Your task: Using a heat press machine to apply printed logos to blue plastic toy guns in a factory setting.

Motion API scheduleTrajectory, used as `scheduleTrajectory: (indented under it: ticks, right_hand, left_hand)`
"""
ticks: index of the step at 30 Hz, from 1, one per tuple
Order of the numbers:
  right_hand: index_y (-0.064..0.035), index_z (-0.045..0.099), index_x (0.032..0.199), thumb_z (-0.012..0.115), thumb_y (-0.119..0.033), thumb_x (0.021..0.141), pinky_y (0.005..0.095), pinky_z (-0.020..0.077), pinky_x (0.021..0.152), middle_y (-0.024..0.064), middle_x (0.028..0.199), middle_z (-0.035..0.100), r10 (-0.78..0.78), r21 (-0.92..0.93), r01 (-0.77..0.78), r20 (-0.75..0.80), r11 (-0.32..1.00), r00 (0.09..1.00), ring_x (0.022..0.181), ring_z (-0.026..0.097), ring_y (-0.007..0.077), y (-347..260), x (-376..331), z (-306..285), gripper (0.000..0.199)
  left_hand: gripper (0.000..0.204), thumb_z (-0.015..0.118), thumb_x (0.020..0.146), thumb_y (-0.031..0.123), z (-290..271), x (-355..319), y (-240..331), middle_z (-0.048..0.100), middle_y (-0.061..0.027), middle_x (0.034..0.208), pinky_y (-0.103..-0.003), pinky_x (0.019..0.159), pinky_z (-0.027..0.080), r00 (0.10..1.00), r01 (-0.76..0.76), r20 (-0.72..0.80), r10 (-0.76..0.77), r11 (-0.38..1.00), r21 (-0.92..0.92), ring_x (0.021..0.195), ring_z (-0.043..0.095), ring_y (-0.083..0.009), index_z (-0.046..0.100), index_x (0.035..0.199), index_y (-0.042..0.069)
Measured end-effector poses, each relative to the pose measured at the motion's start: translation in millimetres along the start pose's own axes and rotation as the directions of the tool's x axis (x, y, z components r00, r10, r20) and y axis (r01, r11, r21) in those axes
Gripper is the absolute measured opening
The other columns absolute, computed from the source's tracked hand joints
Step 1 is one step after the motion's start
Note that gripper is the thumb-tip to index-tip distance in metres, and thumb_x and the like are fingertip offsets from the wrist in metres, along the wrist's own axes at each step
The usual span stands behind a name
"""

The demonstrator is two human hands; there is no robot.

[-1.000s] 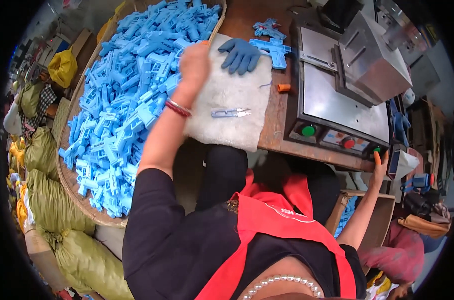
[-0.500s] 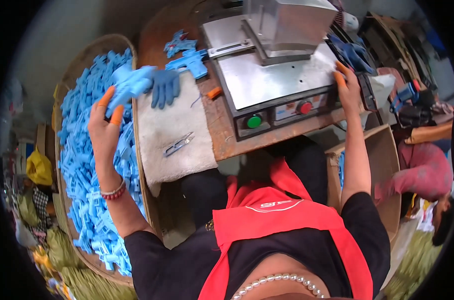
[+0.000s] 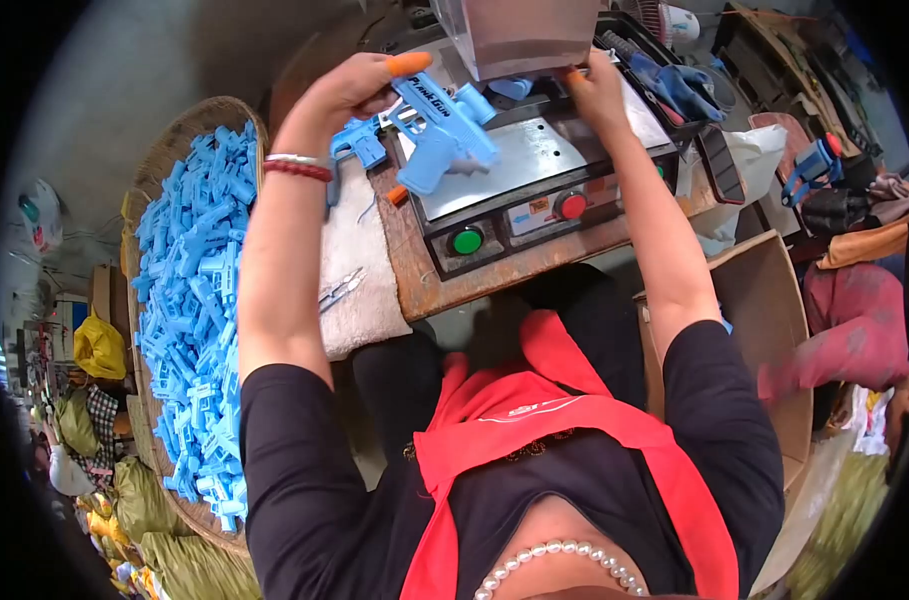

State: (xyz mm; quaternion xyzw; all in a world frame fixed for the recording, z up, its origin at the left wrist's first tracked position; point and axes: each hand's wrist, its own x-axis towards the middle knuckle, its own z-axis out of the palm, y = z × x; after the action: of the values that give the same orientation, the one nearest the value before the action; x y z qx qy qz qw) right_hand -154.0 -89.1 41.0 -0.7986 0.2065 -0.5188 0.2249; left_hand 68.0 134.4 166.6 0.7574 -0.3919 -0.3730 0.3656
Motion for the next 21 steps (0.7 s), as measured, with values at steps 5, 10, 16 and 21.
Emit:
scheduleTrajectory:
  ticks: [5,10,16,21]
  right_hand:
    - [-0.0005,0.062,0.096,0.068,-0.015,0.075,0.0350,0.0436,0.087,0.0132,0.100,0.062,0.075,-0.430,-0.094,-0.062,0.898,0.995,0.098,0.058,0.0276,-84.7,-69.7,-184.7,0.026]
    - [-0.0004,0.058,0.114,0.063,-0.003,0.079,0.0359,0.0369,0.099,0.0135,0.117,0.057,0.095,-0.321,-0.137,-0.143,0.937,0.985,0.111,0.053,0.0282,-120.7,-121.3,-219.4,0.035]
    - [0.0020,0.042,0.134,0.059,-0.031,0.091,0.0302,0.0351,0.099,0.0188,0.124,0.054,0.526,0.043,-0.525,-0.032,0.850,0.850,0.117,0.049,0.0251,39.7,-140.9,-146.9,0.057]
    - [-0.0026,0.046,0.133,0.058,-0.037,0.092,0.0265,0.0366,0.095,0.0132,0.116,0.058,0.535,0.106,-0.540,0.069,0.835,0.842,0.110,0.051,0.0189,28.9,-131.3,-116.8,0.054]
  left_hand:
    - [0.062,0.067,0.083,0.042,42.3,12.4,-76.4,0.066,-0.0153,0.092,-0.033,0.066,0.050,0.834,-0.331,-0.375,0.404,0.912,0.243,0.076,0.063,-0.0234,0.051,0.125,0.000]
    - [0.065,0.060,0.083,-0.001,89.8,-100.8,-107.4,0.051,-0.0167,0.126,-0.035,0.099,0.037,0.694,-0.470,-0.219,0.686,0.662,0.584,0.113,0.049,-0.0305,0.036,0.142,0.010]
    - [0.049,0.064,0.080,0.004,141.1,-41.9,-52.1,0.051,-0.0192,0.127,-0.039,0.088,0.045,0.432,-0.409,-0.339,0.835,0.517,0.752,0.101,0.055,-0.0360,0.050,0.127,0.007]
    - [0.038,0.058,0.084,0.022,139.5,35.9,-38.1,0.056,-0.0112,0.125,-0.038,0.083,0.045,0.504,-0.222,-0.239,0.830,0.392,0.893,0.095,0.058,-0.0332,0.058,0.120,0.010]
